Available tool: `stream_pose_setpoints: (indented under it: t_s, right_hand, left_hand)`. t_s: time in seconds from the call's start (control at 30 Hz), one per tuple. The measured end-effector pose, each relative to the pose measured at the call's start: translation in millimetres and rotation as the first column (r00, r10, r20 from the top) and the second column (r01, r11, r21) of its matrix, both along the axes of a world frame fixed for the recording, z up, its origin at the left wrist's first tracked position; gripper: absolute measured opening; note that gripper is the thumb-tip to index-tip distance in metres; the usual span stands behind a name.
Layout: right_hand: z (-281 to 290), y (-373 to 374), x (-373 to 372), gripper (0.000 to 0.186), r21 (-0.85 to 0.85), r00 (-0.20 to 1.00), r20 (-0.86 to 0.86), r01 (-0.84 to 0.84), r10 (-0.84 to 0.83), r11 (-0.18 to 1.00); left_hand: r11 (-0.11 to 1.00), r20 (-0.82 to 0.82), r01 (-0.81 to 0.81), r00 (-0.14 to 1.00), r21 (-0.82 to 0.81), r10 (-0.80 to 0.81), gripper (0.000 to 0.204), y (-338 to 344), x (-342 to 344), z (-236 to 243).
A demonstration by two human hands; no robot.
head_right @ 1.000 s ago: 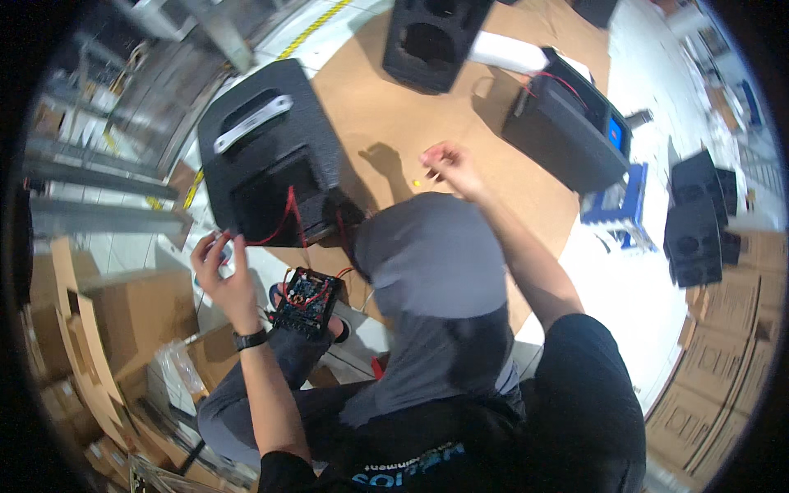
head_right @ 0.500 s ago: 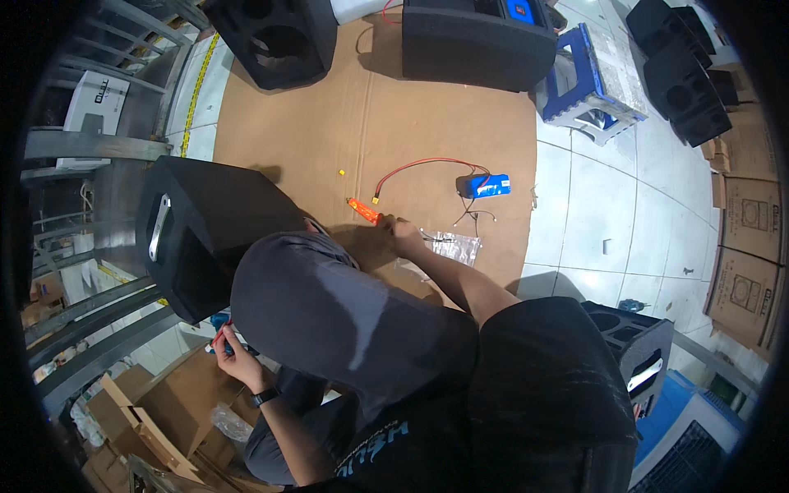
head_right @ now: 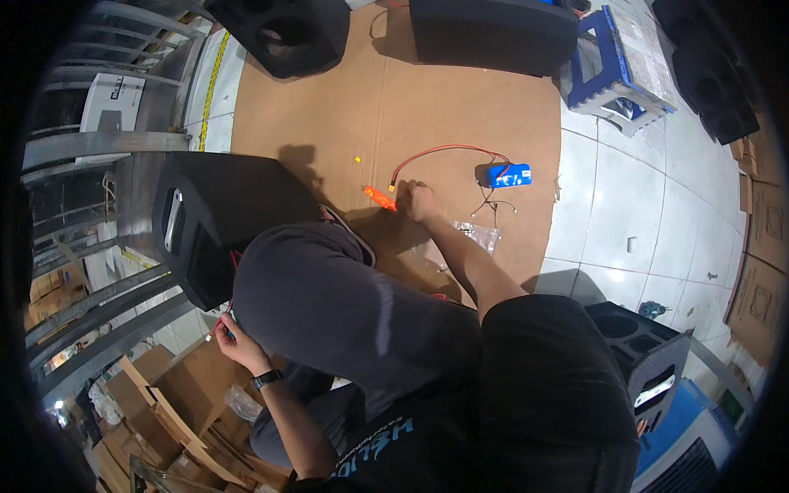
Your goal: The person sits on the floor and works on a small electronic device, connecting wires and using a lighter to heat and seal wire connections. The person handles the circuit board and wires directly, then uses the lighter to apply heat to the wire ends.
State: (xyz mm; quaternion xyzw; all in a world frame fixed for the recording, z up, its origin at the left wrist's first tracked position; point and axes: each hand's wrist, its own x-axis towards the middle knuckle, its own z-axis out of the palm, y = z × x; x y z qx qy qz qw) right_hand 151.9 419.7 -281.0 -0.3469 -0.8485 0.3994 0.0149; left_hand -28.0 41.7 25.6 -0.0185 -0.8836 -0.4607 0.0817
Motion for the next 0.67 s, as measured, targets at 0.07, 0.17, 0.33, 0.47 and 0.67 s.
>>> stream_pose_setpoints:
  t_s: [0.07, 0.17, 0.33, 0.47, 0.67]
  right_hand:
    - [14.9, 13.2, -20.2, 0.041, -0.057, 0.998, 0.015, -0.059, 0.06, 0.997]
    - [38.2, 24.4, -67.7, 0.054, 0.047, 0.953, 0.125, -0.284, 0.277, 0.958]
    - [52.5, 30.7, -128.9, 0.069, 0.154, 0.845, 0.255, -0.516, 0.47, 0.843]
    - [27.4, 28.6, -159.2, 0.067, 0.189, 0.722, 0.456, -0.65, 0.521, 0.736]
    - [-23.8, 7.6, -149.7, 0.073, 0.229, 0.716, 0.551, -0.624, 0.429, 0.747]
  left_hand:
    - [1.0, -0.007, -0.017, 1.0, -0.021, 0.016, 0.028, -1.4, -1.3, -1.4]
    - [0.996, 0.045, -0.054, 0.998, 0.075, 0.05, 0.023, -6.7, -4.2, -7.5]
    - [0.99, 0.053, 0.019, 0.998, 0.137, -0.026, 0.011, -22.2, -8.7, -17.3]
    - [0.978, 0.043, 0.12, 0.991, 0.168, -0.129, 0.007, -32.8, -8.8, -28.2]
    - [0.777, 0.206, -0.081, 0.977, 0.625, -0.064, 0.017, -34.5, -5.3, -34.5]
